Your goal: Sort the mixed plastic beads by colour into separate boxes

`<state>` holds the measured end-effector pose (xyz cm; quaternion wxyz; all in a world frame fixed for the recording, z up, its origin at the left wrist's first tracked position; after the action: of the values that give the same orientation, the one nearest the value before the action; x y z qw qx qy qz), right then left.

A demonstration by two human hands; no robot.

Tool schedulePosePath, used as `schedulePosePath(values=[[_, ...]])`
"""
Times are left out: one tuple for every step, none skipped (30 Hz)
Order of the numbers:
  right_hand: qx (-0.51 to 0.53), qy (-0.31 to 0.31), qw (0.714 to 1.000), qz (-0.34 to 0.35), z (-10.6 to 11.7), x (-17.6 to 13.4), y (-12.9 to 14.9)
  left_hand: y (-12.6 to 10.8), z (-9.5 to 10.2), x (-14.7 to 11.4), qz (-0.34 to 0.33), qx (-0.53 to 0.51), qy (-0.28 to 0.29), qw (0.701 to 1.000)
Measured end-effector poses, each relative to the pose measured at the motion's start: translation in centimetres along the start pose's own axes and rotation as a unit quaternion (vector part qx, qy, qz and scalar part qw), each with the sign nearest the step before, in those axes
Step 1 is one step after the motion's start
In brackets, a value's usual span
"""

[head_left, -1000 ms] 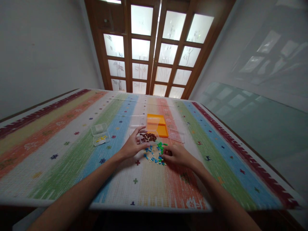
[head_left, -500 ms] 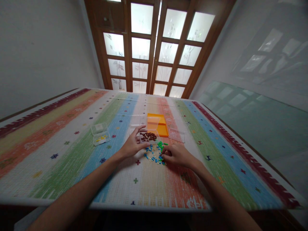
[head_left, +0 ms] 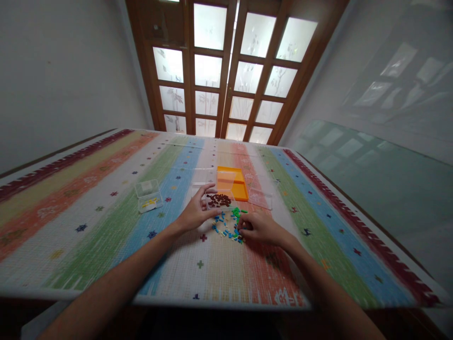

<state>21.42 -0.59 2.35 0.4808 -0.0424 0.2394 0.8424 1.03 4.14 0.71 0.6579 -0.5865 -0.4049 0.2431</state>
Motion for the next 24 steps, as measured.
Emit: schedulePosePath(values=[[0.006,0.003,1.0,0.006,0.06,-0.04,0.03,-0.03,-0.02,0.0,0.002,-0.001,0.0,1.0],[0.011,0.005,1.0,0.011,0.13,-0.07,0.07,-0.05,-0.03,0.01,0.004,-0.002,0.001,1.0],[0.016,0.007,1.0,0.016,0.21,-0.11,0.11,-0.07,-0.04,0.02,0.007,-0.004,0.001,1.0],[0.02,0.009,1.0,0.02,0.27,-0.14,0.16,-0.08,-0.04,0.04,0.008,-0.005,0.001,1.0],[0.023,0.012,0.999,0.023,0.32,-0.16,0.2,-0.09,-0.03,0.05,0.01,-0.005,0.0,1.0],[0.023,0.015,0.999,0.023,0.35,-0.17,0.23,-0.09,-0.02,0.06,0.011,-0.006,0.0,1.0],[0.021,0.019,0.999,0.024,0.36,-0.18,0.26,-0.08,-0.03,0.06,0.012,-0.005,0.001,1.0],[0.019,0.022,0.999,0.024,0.35,-0.17,0.29,-0.08,-0.03,0.05,0.013,-0.005,0.001,1.0],[0.016,0.022,0.999,0.024,0.36,-0.17,0.31,-0.08,-0.04,0.04,0.013,-0.004,0.001,1.0],[0.013,0.021,0.999,0.023,0.37,-0.17,0.33,-0.08,-0.04,0.02,0.013,-0.003,0.002,1.0],[0.01,0.017,1.0,0.02,0.39,-0.16,0.35,-0.09,-0.05,0.0,0.011,-0.002,0.001,1.0],[0.005,0.012,1.0,0.016,0.42,-0.17,0.36,-0.1,-0.05,-0.02,0.008,-0.001,0.001,1.0],[-0.001,0.009,1.0,0.01,0.45,-0.17,0.37,-0.11,-0.05,-0.04,0.006,-0.001,0.001,1.0],[-0.008,0.006,1.0,0.004,0.47,-0.19,0.38,-0.1,-0.06,-0.04,0.005,-0.001,0.001,1.0],[-0.014,0.005,1.0,-0.001,0.48,-0.2,0.39,-0.09,-0.07,-0.04,0.004,-0.002,0.001,1.0],[-0.019,0.005,1.0,-0.005,0.47,-0.21,0.41,-0.07,-0.07,-0.04,0.003,-0.003,0.0,1.0],[-0.023,0.004,1.0,-0.006,0.45,-0.22,0.44,-0.04,-0.09,-0.02,0.004,-0.005,0.0,1.0],[-0.026,0.005,1.0,-0.006,0.4,-0.22,0.47,0.0,-0.1,0.0,0.006,-0.007,0.0,1.0],[-0.03,0.005,1.0,-0.005,0.35,-0.21,0.49,0.02,-0.13,0.01,0.008,-0.009,0.001,1.0],[-0.033,0.006,0.999,-0.003,0.3,-0.2,0.49,0.03,-0.16,0.02,0.009,-0.01,0.002,1.0],[-0.036,0.005,0.999,-0.001,0.27,-0.18,0.5,0.03,-0.19,0.03,0.01,-0.011,0.004,1.0],[-0.038,0.005,0.999,0.001,0.27,-0.17,0.49,0.0,-0.23,0.03,0.01,-0.011,0.006,1.0],[-0.037,0.007,0.999,0.004,0.32,-0.16,0.47,-0.05,-0.25,0.02,0.007,-0.011,0.007,1.0],[-0.031,0.009,0.999,0.007,0.44,-0.15,0.45,-0.12,-0.28,0.01,0.003,-0.009,0.009,1.0]])
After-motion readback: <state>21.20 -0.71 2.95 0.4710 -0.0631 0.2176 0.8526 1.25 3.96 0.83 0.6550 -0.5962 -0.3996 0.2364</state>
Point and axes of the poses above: each hand's wrist, its own x-axis towards the middle knuckle, its own z-axis out of the back of the hand, y = z × x, the point moved 4 cm from there along x, towards the middle knuckle, and after that the axes turned 11 degrees about y, right-handed, at the moved point
